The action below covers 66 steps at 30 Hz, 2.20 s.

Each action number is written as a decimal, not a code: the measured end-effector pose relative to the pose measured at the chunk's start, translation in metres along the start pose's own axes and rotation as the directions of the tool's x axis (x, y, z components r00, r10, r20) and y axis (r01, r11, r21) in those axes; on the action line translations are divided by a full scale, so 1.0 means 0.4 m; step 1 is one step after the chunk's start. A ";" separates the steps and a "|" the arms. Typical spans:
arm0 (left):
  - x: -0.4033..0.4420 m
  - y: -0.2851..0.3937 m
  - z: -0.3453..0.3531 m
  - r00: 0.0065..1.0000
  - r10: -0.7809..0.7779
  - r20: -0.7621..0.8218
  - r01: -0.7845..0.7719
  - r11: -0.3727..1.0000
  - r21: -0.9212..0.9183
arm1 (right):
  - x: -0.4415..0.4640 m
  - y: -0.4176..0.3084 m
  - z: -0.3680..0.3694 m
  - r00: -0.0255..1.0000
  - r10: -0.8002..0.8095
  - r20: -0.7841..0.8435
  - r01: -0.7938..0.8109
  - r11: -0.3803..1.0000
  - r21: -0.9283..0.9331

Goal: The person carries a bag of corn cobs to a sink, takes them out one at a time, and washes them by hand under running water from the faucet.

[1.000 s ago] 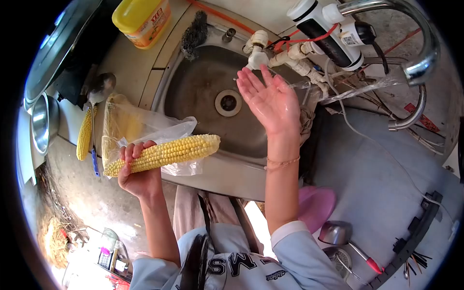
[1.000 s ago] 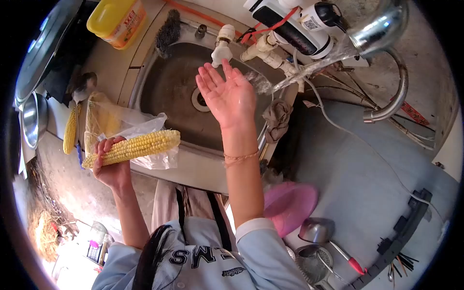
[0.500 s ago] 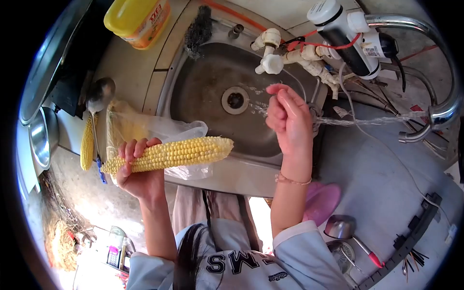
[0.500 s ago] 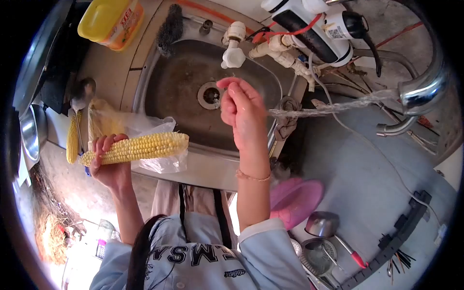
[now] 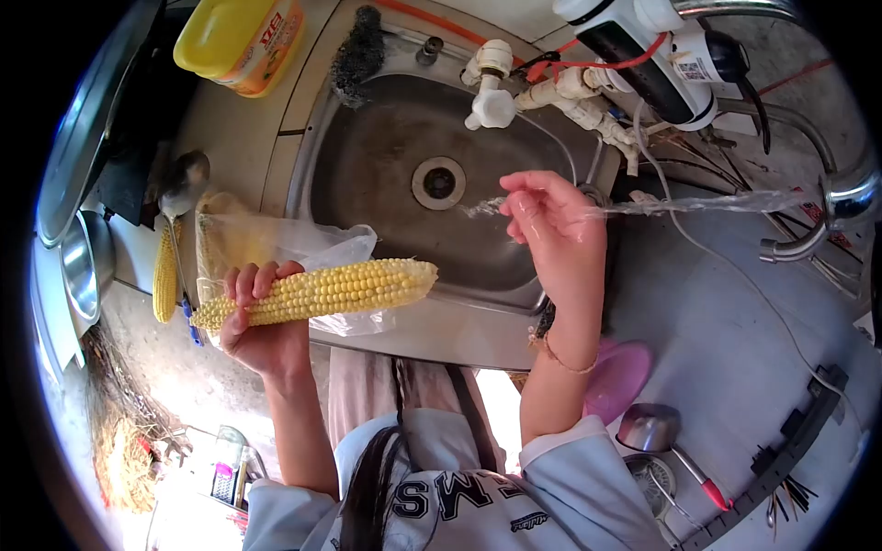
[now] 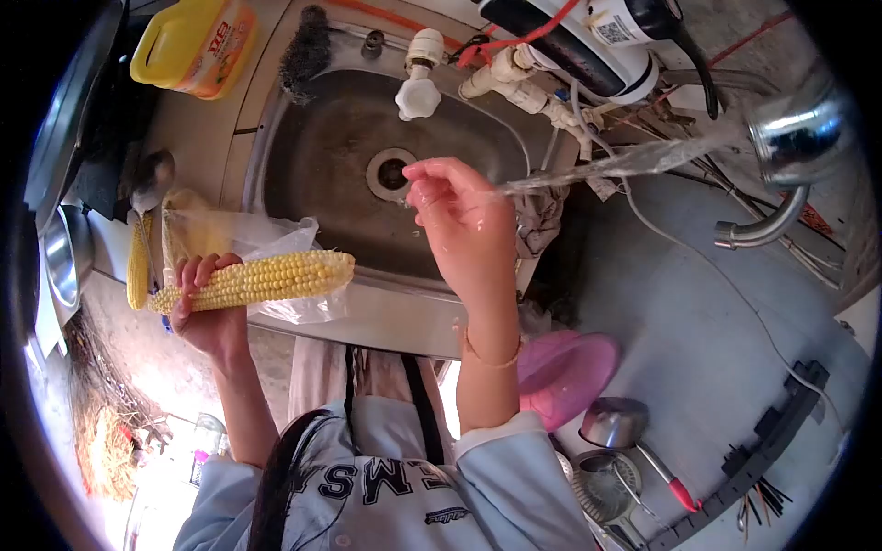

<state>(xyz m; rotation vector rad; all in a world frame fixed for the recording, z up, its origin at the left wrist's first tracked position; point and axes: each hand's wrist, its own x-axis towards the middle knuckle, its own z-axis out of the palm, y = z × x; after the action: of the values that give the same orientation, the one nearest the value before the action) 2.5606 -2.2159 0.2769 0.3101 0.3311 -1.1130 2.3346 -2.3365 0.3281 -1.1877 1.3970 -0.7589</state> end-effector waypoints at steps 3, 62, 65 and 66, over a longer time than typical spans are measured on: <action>-0.008 -0.008 0.001 1.000 -0.002 -0.009 0.003 0.999 0.032 | -0.009 -0.008 -0.016 0.980 -0.180 -0.080 0.144 0.934 -0.328; 0.035 -0.082 0.055 0.991 -0.072 0.112 0.088 0.986 -0.145 | 0.049 -0.033 -0.029 0.730 -0.673 0.117 0.604 0.555 -0.572; 0.043 -0.101 0.060 0.987 -0.067 0.144 0.088 0.985 -0.150 | 0.044 -0.032 -0.023 0.827 -0.558 0.074 0.532 0.731 -0.428; 0.047 -0.107 0.057 0.985 -0.074 0.156 0.098 0.984 -0.146 | 0.039 -0.032 -0.020 0.882 -0.469 0.034 0.451 0.823 -0.345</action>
<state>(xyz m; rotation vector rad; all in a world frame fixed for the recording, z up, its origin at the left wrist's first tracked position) 2.5317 -2.2579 0.2867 0.0755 0.2967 -1.1816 2.3314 -2.3564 0.3364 -1.8389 1.3310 -0.9045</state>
